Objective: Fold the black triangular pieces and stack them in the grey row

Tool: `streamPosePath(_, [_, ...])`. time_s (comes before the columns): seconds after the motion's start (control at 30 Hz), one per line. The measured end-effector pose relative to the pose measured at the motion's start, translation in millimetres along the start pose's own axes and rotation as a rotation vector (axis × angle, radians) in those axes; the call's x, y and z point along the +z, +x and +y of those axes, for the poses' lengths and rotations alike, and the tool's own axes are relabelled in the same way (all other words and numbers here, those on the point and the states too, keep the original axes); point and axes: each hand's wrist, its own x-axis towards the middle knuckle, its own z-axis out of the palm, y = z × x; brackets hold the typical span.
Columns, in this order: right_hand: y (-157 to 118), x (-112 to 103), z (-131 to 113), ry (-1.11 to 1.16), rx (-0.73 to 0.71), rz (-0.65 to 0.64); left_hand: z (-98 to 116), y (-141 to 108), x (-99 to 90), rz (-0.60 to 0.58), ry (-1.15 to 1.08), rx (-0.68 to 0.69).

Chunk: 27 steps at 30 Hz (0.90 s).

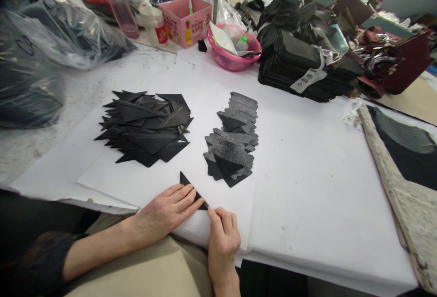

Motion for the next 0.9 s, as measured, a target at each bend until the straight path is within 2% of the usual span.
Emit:
streamPosePath(0.27, [-1.1,-1.0,-1.1,0.008,0.011,-0.019,0.0,0.8,0.7,0.002,-0.082,0.06])
streamPosePath(0.63, [-1.3,-2.5,3.3,0.025,0.041,-0.015,-0.5,3.9,0.0,0.008,-0.046,0.072])
streamPosePath(0.9, [-0.5,-3.3,0.6,0.019,0.011,-0.011,0.3,3.2,0.7,0.0,-0.062,0.063])
